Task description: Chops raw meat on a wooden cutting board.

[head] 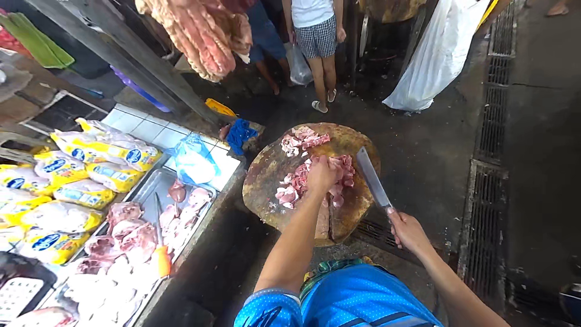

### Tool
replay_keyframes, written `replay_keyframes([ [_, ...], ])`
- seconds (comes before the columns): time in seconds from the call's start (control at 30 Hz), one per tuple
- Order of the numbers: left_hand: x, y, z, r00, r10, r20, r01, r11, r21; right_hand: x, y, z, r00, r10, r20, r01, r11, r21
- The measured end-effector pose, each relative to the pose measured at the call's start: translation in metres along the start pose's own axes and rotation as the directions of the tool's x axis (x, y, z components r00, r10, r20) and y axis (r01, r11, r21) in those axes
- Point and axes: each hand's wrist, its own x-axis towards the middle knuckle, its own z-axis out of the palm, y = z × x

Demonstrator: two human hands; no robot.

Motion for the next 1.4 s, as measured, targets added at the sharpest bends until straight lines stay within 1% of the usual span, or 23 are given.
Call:
replay_keyframes([
  [0.1,0.01,0.02,-0.02,0.998,0.055,-0.012,-0.055,0.998,0.014,0.013,-0.003,-0.009,1.0,0.004,0.031,-0.004,1.0,-0.008],
  [0.17,0.024,0.019,-0.022,0.995,0.095,0.017,-0.094,0.995,-0.029,0.018,-0.001,-0.013,0.999,0.005,0.041,-0.005,1.0,0.0],
  [0.3,0.044,-0.008,-0.019,0.966,0.119,0.232,-0.124,0.992,0.005,0.033,-0.002,-0.017,0.998,-0.013,0.058,0.013,1.0,0.002],
  [0.33,0.042,-0.017,-0.026,0.964,0.114,0.241,-0.107,0.993,-0.042,0.037,-0.003,-0.017,0.998,-0.014,0.062,0.014,1.0,0.001],
  [0.37,0.038,-0.031,-0.035,0.975,0.1,0.199,-0.074,0.988,-0.134,0.04,-0.003,-0.018,0.998,-0.012,0.064,0.012,1.0,-0.001],
  [0.43,0.026,-0.082,-0.048,1.0,-0.006,-0.017,0.001,0.962,-0.272,0.044,-0.002,-0.016,0.998,-0.006,0.061,0.005,1.0,0.01],
  [0.47,0.013,-0.112,-0.048,0.987,-0.083,-0.139,0.04,0.957,-0.286,0.044,-0.002,-0.014,0.998,-0.003,0.055,0.002,1.0,0.02],
  [0.5,-0.002,-0.143,-0.041,0.961,-0.157,-0.226,0.091,0.957,-0.276,0.043,-0.002,-0.012,0.999,-0.001,0.045,0.0,1.0,0.021],
  [0.53,-0.017,-0.172,-0.026,0.939,-0.213,-0.269,0.141,0.955,-0.262,0.042,-0.004,-0.009,1.0,0.001,0.029,-0.002,1.0,0.009],
  [0.6,-0.032,-0.202,0.011,0.919,-0.259,-0.296,0.177,0.945,-0.276,0.043,-0.012,-0.001,1.0,0.004,-0.003,-0.004,0.998,-0.057],
  [0.63,-0.029,-0.201,0.026,0.918,-0.24,-0.317,0.145,0.945,-0.294,0.045,-0.018,0.004,1.0,0.004,-0.019,-0.006,0.994,-0.106],
  [0.7,-0.008,-0.18,0.043,0.915,-0.203,-0.348,0.055,0.918,-0.392,0.048,-0.031,0.014,0.999,0.01,-0.049,-0.021,0.977,-0.215],
  [0.77,0.013,-0.153,0.045,0.937,-0.202,-0.283,0.014,0.834,-0.551,0.047,-0.049,0.025,0.998,0.016,-0.053,-0.032,0.945,-0.325],
  [0.83,0.025,-0.135,0.041,0.978,-0.126,-0.164,-0.002,0.789,-0.615,0.045,-0.068,0.037,0.999,-0.007,-0.038,-0.01,0.895,-0.446],
  [0.93,0.018,-0.129,0.047,0.995,0.103,-0.014,-0.09,0.798,-0.596,0.038,-0.085,0.05,0.998,-0.042,-0.038,0.013,0.82,-0.573],
  [1.03,0.001,-0.137,0.025,0.953,0.249,0.171,-0.139,0.865,-0.483,0.032,-0.093,0.043,0.999,-0.047,-0.027,0.019,0.769,-0.639],
  [1.07,-0.001,-0.138,0.012,0.953,0.245,0.18,-0.149,0.892,-0.426,0.029,-0.094,0.039,0.998,-0.053,-0.039,0.015,0.766,-0.642],
  [1.13,0.015,-0.138,-0.009,0.982,0.185,0.041,-0.16,0.926,-0.341,0.023,-0.094,0.036,0.993,-0.055,-0.104,-0.02,0.796,-0.605],
  [1.2,0.06,-0.14,-0.015,0.986,0.155,-0.054,-0.164,0.936,-0.31,0.016,-0.088,0.05,0.984,-0.025,-0.175,-0.07,0.854,-0.516],
  [1.23,0.083,-0.141,-0.013,0.985,0.163,-0.048,-0.17,0.934,-0.314,0.013,-0.083,0.061,0.98,-0.002,-0.199,-0.091,0.887,-0.454],
  [1.3,0.113,-0.134,-0.007,0.97,0.235,0.065,-0.205,0.929,-0.308,0.007,-0.077,0.085,0.969,0.052,-0.24,-0.135,0.929,-0.343],
  [1.37,0.112,-0.118,-0.013,0.923,0.307,0.234,-0.252,0.938,-0.236,0.004,-0.073,0.101,0.961,0.079,-0.266,-0.152,0.952,-0.265],
  [1.4,0.107,-0.112,-0.019,0.906,0.301,0.296,-0.247,0.947,-0.207,0.005,-0.07,0.106,0.958,0.084,-0.275,-0.151,0.961,-0.233],
])
